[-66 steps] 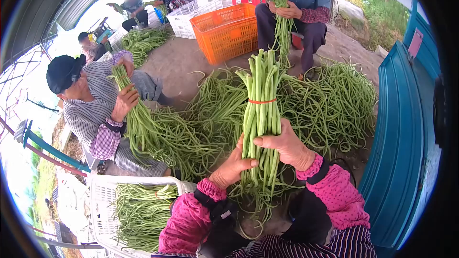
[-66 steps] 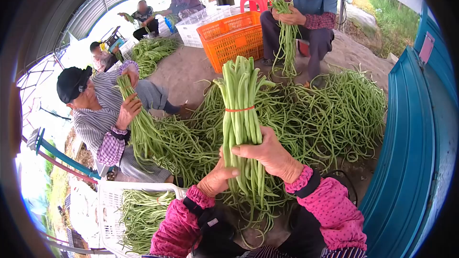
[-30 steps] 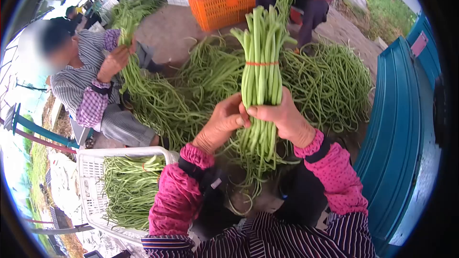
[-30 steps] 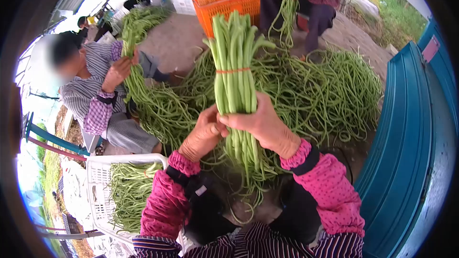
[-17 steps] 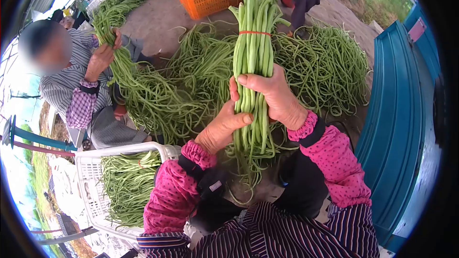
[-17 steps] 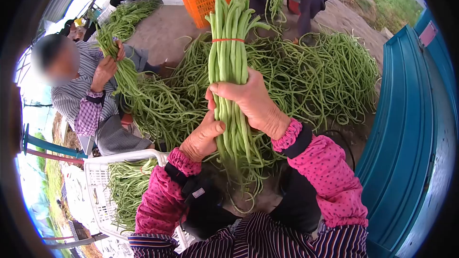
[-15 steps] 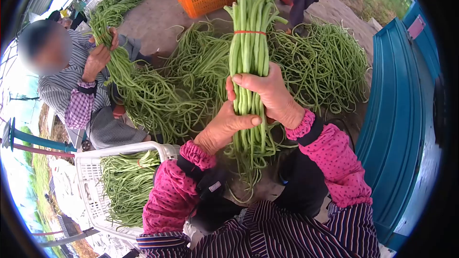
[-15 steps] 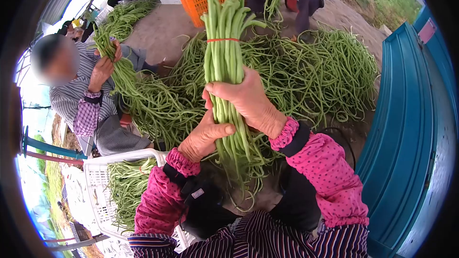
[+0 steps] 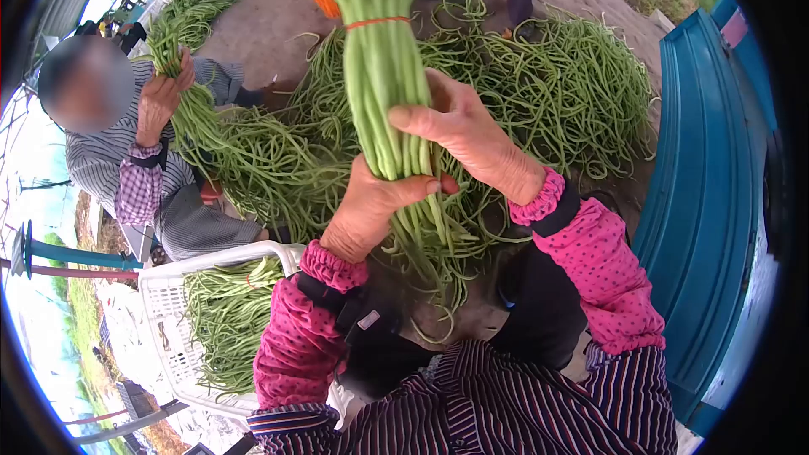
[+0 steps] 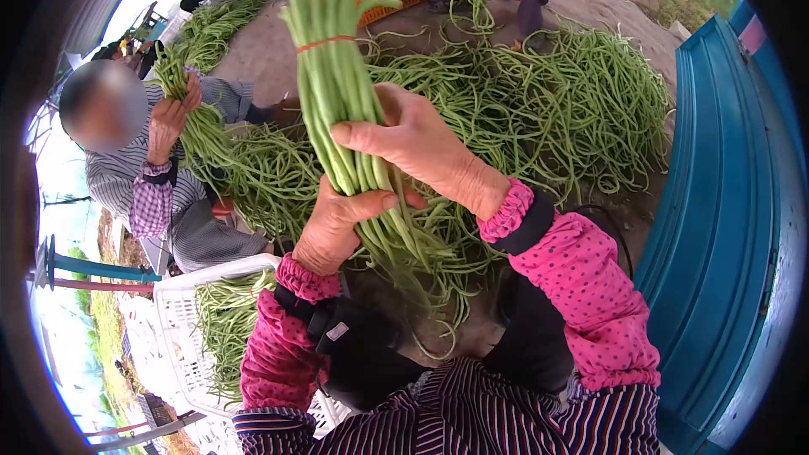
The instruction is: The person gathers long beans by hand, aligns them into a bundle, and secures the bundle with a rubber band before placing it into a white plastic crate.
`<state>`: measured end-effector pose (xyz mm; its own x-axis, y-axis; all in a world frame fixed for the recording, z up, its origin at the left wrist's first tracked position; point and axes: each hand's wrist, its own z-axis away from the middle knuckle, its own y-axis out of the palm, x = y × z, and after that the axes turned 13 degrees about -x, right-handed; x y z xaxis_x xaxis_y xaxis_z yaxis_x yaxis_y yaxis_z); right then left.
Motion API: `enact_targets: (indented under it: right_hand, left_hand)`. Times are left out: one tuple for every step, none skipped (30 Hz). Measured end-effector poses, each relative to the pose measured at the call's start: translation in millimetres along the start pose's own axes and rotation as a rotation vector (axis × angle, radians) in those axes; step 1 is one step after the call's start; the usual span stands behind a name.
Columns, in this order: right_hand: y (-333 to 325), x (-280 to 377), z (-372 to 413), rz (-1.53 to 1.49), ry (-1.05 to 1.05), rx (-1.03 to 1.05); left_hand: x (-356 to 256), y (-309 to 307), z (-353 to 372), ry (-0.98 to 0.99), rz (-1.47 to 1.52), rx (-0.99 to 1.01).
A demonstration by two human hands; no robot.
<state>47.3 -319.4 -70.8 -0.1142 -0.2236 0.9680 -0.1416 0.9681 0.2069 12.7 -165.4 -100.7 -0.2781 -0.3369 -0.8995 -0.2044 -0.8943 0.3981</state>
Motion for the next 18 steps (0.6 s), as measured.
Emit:
enact_targets:
  right_hand:
    - [-2,0,1,-0.018,-0.02,-0.026]
    - [-6,-7,0,0.077,-0.054,-0.046]
    - [-10,-11,0,0.084,-0.005,-0.032]
    - [-15,-14,1,0.092,0.035,-0.016]
    - [-17,-16,0,0.103,0.074,0.0]
    - [-17,-18,1,0.122,0.047,-0.023]
    - [-16,-19,2,0.153,0.035,-0.034]
    - [-16,-19,4,0.183,0.024,-0.047]
    - [-15,-20,5,0.213,0.017,-0.061]
    - [-14,-19,6,0.22,0.019,-0.073]
    - [-14,-18,7,0.226,-0.001,-0.083]
    - [-12,-18,9,0.231,-0.016,-0.093]
    - [-12,-18,9,0.237,-0.034,-0.102]
    - [-12,-18,9,0.256,-0.049,-0.074]
    - [-15,-20,8,0.279,-0.069,-0.024]
    - [-15,-21,9,0.304,-0.088,0.024]
    - [-14,-21,11,0.329,-0.106,0.072]
    - [-12,-15,14,0.268,-0.017,0.114]
  left_hand:
    - [-3,0,1,0.037,0.019,-0.047]
    - [-7,-1,2,0.073,0.039,-0.093]
    - [-11,-3,0,0.117,0.058,-0.136]
    - [-16,-7,1,0.122,0.089,-0.154]
    - [-21,-12,1,0.131,0.138,-0.166]
    - [-23,-17,1,0.136,0.189,-0.177]
    - [-25,-24,1,0.136,0.242,-0.188]
    - [-26,-29,1,0.16,0.258,-0.194]
    - [-27,-34,1,0.174,0.281,-0.185]
    - [-28,-39,0,0.187,0.304,-0.176]
    - [-29,-42,1,0.196,0.328,-0.17]
    - [-32,-41,5,0.191,0.311,-0.21]
    - [-32,-44,6,0.201,0.348,-0.191]
    - [-31,-48,5,0.215,0.385,-0.169]
    - [-29,-48,3,0.235,0.42,-0.143]
    - [-30,-50,3,0.231,0.446,-0.124]
    - [-31,-51,2,0.245,0.459,-0.108]
    - [-32,-52,1,0.256,0.472,-0.093]
